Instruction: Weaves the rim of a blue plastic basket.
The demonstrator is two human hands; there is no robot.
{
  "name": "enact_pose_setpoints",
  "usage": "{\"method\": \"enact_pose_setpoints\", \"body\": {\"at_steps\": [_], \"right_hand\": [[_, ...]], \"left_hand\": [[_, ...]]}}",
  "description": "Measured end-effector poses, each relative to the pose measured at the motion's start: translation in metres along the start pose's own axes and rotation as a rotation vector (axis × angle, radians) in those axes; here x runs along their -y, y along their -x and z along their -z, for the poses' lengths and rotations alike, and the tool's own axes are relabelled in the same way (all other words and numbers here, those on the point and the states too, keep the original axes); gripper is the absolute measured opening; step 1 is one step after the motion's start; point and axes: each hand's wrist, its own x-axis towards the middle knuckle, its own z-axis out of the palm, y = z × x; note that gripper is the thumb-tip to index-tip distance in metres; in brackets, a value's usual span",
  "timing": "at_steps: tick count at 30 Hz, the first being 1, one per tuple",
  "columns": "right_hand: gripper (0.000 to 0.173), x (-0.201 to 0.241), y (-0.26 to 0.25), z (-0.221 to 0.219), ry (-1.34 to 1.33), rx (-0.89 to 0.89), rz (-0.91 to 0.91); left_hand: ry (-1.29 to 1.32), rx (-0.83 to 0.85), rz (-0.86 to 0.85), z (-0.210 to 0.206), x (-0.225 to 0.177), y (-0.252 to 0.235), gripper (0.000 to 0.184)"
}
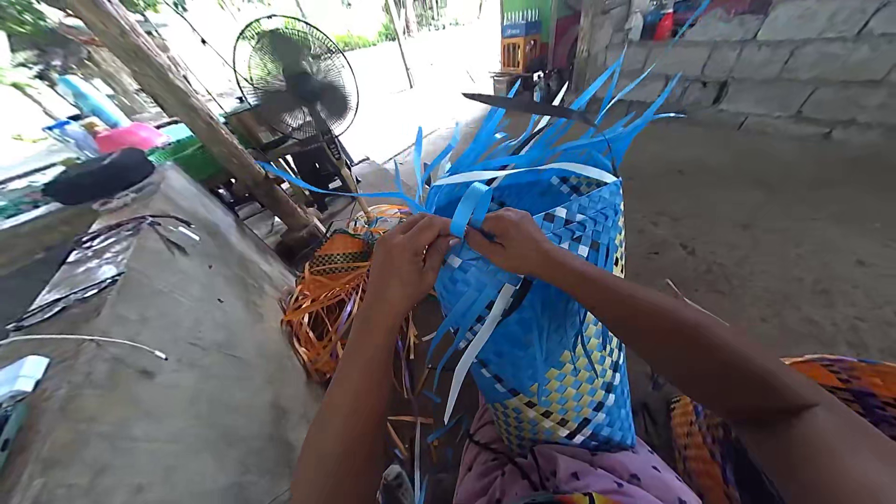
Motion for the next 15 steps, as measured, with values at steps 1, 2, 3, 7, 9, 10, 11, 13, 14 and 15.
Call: {"method": "enact_pose_setpoints", "body": {"at_steps": [1,2,3,7,9,10,11,13,14,15], "right_hand": [[0.038,0.001,0.000,0.000,-0.002,0.005,0.000],[0.038,0.003,-0.001,0.000,-0.004,0.011,-0.004],[0.039,0.003,-0.001,0.000,-0.006,0.015,-0.004],[0.037,-0.003,0.005,0.003,0.016,0.008,0.024],[0.034,-0.004,0.007,0.004,-0.008,0.028,0.010],[0.033,-0.003,0.006,0.006,-0.045,0.051,-0.012],[0.035,-0.003,0.007,0.007,-0.094,0.083,-0.041],[0.041,-0.011,0.009,0.008,-0.186,0.147,-0.095],[0.043,-0.017,0.010,0.009,-0.224,0.193,-0.122],[0.043,-0.023,0.010,0.011,-0.252,0.229,-0.143]], "left_hand": [[-0.002,-0.001,0.003,0.000,-0.001,0.001,0.013],[-0.008,0.003,0.010,0.000,-0.001,0.002,0.013],[-0.023,0.019,0.015,0.001,0.000,0.003,0.013],[-0.049,0.119,0.015,-0.008,0.001,0.011,0.008],[-0.034,0.119,0.056,-0.007,-0.003,0.012,0.010],[-0.022,0.106,0.081,-0.006,-0.007,0.010,0.013],[-0.010,0.086,0.098,-0.006,-0.009,0.008,0.012],[0.016,0.082,0.118,-0.009,-0.008,0.006,0.008],[0.023,0.098,0.132,-0.012,-0.004,0.008,0.006],[0.036,0.116,0.157,-0.015,-0.001,0.011,0.007]]}}
